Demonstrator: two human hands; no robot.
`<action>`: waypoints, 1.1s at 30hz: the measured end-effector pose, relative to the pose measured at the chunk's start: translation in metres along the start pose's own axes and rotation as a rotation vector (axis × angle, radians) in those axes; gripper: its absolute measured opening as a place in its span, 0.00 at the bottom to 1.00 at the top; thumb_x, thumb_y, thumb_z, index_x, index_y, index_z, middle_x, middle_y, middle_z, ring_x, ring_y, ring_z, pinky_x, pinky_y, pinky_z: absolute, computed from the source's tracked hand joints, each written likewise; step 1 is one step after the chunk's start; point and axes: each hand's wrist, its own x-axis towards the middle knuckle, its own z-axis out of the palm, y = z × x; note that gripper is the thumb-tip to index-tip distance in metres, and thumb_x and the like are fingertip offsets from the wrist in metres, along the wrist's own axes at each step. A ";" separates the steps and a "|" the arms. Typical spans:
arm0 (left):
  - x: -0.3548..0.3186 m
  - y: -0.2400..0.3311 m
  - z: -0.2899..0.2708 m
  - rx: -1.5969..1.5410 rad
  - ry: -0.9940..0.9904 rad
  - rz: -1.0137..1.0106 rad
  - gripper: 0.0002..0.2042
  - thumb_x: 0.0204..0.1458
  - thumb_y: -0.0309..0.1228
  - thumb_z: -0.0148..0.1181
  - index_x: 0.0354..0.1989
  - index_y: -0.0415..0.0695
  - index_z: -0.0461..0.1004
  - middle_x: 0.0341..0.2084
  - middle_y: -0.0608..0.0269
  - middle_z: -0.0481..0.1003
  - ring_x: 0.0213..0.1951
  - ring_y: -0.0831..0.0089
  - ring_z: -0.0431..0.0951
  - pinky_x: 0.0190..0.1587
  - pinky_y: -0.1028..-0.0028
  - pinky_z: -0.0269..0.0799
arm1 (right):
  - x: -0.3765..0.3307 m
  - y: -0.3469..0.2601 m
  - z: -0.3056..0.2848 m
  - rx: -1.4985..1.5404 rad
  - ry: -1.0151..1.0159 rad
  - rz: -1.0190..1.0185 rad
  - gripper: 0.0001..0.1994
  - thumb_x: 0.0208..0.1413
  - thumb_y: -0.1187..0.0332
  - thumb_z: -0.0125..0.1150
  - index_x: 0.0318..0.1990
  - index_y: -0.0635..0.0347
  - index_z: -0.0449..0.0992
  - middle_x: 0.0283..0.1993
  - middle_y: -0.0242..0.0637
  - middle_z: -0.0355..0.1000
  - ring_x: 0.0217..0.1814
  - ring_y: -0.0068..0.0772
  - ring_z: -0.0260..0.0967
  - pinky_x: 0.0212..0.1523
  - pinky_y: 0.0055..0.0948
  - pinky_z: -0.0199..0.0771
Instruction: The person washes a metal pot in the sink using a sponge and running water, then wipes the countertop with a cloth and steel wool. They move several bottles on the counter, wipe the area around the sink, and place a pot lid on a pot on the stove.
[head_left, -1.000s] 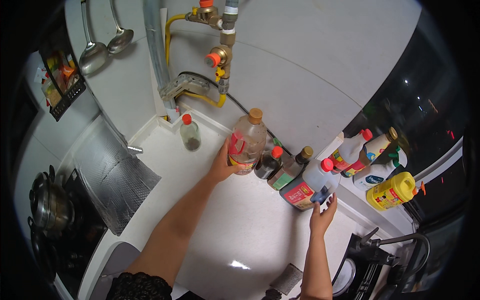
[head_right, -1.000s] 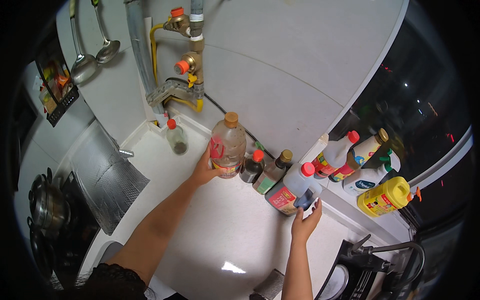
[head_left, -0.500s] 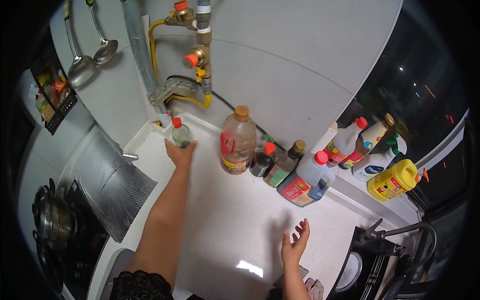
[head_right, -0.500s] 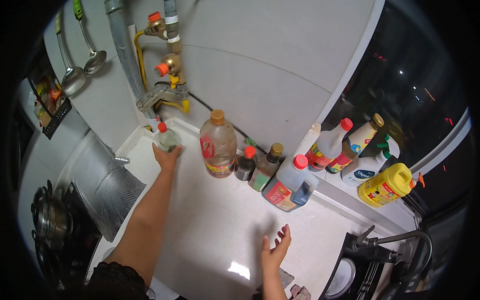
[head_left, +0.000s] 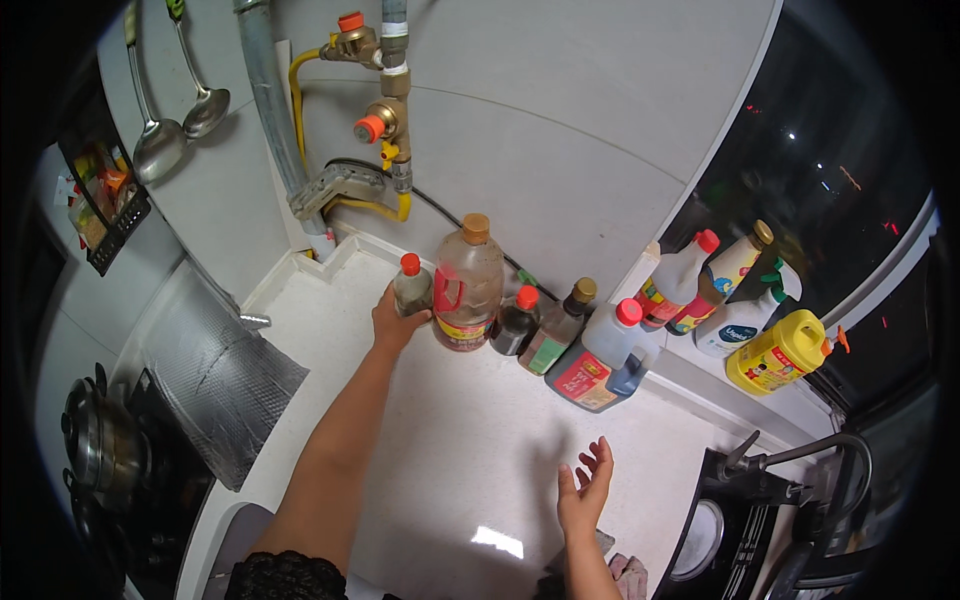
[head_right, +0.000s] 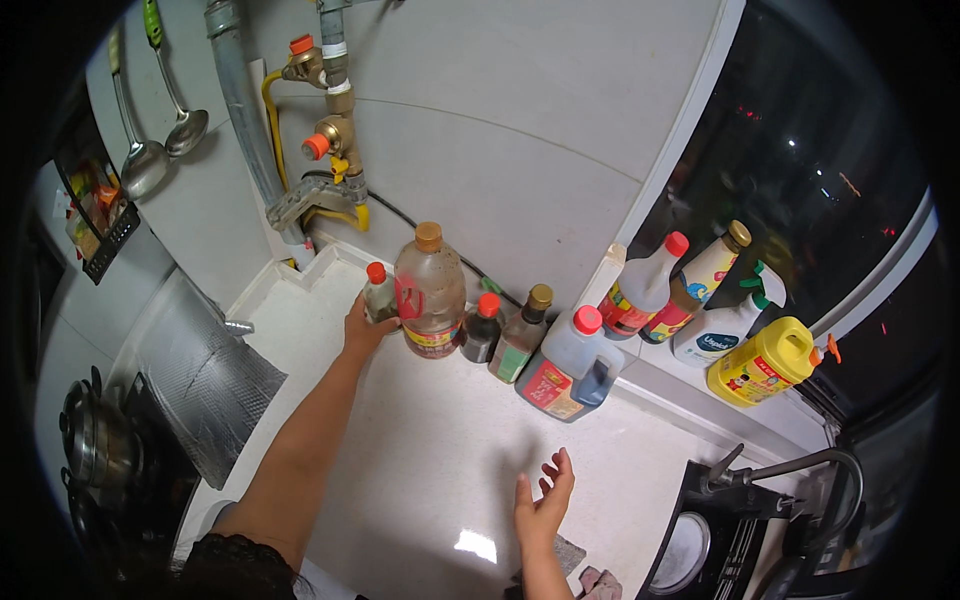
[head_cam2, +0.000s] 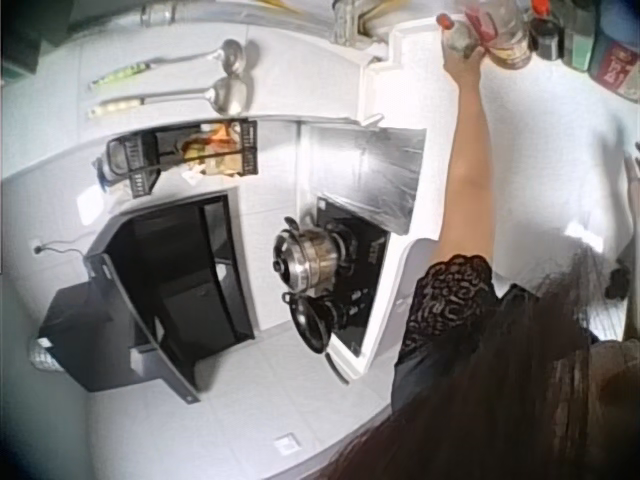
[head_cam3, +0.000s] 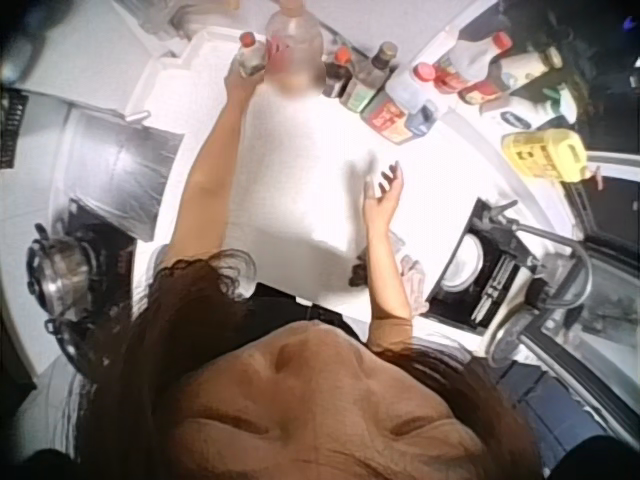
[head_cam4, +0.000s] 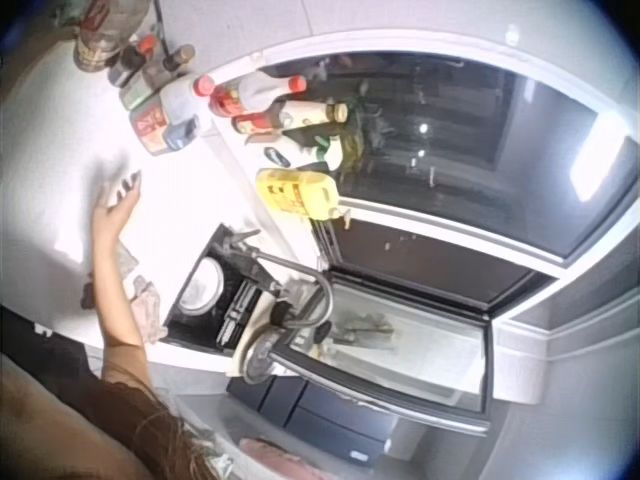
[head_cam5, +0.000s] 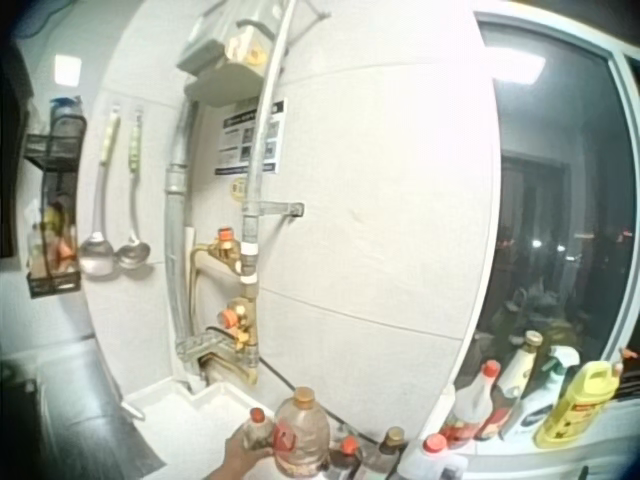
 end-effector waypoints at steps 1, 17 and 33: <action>0.007 0.009 -0.003 0.000 -0.066 0.009 0.46 0.31 0.30 0.77 0.62 0.40 0.56 0.46 0.50 0.74 0.49 0.59 0.75 0.51 0.66 0.71 | -0.002 -0.001 -0.003 -0.007 0.005 -0.001 0.35 0.49 0.78 0.62 0.66 0.58 0.55 0.60 0.44 0.60 0.56 0.37 0.63 0.54 0.37 0.67; -0.061 0.012 0.058 -0.417 0.013 -0.248 0.37 0.38 0.29 0.72 0.59 0.38 0.58 0.53 0.53 0.64 0.49 0.66 0.69 0.50 0.69 0.69 | 0.083 0.063 -0.006 -0.033 0.117 0.183 0.40 0.49 0.71 0.65 0.68 0.61 0.49 0.64 0.53 0.56 0.54 0.40 0.67 0.51 0.34 0.71; -0.092 0.021 0.065 -0.095 0.119 -0.144 0.38 0.43 0.32 0.71 0.63 0.36 0.57 0.57 0.50 0.65 0.53 0.59 0.69 0.54 0.65 0.67 | 0.097 0.051 -0.009 0.039 0.114 0.178 0.45 0.53 0.64 0.63 0.71 0.64 0.39 0.68 0.58 0.50 0.64 0.46 0.60 0.58 0.35 0.65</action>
